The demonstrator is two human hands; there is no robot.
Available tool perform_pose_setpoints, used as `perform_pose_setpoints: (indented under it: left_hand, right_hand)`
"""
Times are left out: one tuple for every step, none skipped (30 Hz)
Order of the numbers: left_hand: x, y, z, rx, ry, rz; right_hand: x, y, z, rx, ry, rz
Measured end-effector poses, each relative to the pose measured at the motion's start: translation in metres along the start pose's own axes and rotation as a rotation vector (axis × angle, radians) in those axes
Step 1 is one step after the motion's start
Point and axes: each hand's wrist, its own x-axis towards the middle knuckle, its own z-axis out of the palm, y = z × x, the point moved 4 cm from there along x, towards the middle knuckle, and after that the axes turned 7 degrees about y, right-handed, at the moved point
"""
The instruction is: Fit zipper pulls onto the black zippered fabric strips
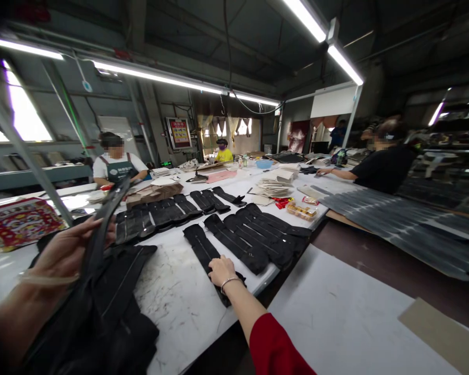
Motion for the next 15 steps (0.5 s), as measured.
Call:
perform_pose_setpoints:
  left_hand:
    - [-0.013,0.012,-0.007,0.003,-0.008,-0.005]
    - [-0.027,0.021,-0.014,0.01,-0.002,-0.011]
    - [-0.041,0.026,-0.021,0.023,0.003,-0.026]
    - [-0.054,0.027,-0.028,0.044,0.011,-0.045]
    - [-0.067,0.023,-0.036,0.074,0.01,-0.077]
    - [-0.079,0.014,-0.044,0.108,-0.002,-0.119]
    - [-0.09,0.003,-0.052,0.145,-0.029,-0.162]
    - [-0.101,-0.012,-0.061,0.188,-0.046,-0.213]
    - [-0.112,-0.03,-0.07,0.227,-0.061,-0.268]
    - [-0.123,-0.047,-0.077,0.263,-0.077,-0.306]
    - [-0.134,-0.065,-0.083,0.288,-0.118,-0.348]
    - [-0.146,-0.083,-0.085,0.296,-0.196,-0.377]
    - [-0.157,-0.099,-0.084,0.296,-0.295,-0.404]
    - [-0.168,-0.114,-0.083,0.3,-0.393,-0.413]
    - [-0.177,-0.127,-0.08,0.318,-0.494,-0.41]
  right_hand:
    - [0.0,0.0,-0.001,0.042,-0.002,0.012]
    - [0.001,-0.001,-0.004,0.089,-0.004,0.024]
    - [0.002,-0.002,-0.007,0.145,-0.007,0.035]
    - [0.002,-0.004,-0.01,0.208,-0.012,0.041]
    - [0.002,-0.006,-0.015,0.281,-0.018,0.043]
    - [0.001,-0.009,-0.02,0.362,-0.026,0.039]
    - [-0.002,-0.013,-0.025,0.449,-0.038,0.029]
    - [-0.008,-0.016,-0.03,0.541,-0.052,0.014]
    - [-0.016,-0.02,-0.036,0.631,-0.07,-0.004]
    - [-0.026,-0.023,-0.041,0.712,-0.09,-0.023]
    - [-0.039,-0.026,-0.047,0.797,-0.113,-0.042]
    - [-0.053,-0.029,-0.052,0.888,-0.136,-0.059]
    - [-0.069,-0.031,-0.057,1.019,-0.169,-0.077]
    - [-0.085,-0.033,-0.063,1.221,-0.221,-0.087]
    - [-0.1,-0.034,-0.068,1.383,-0.266,-0.094]
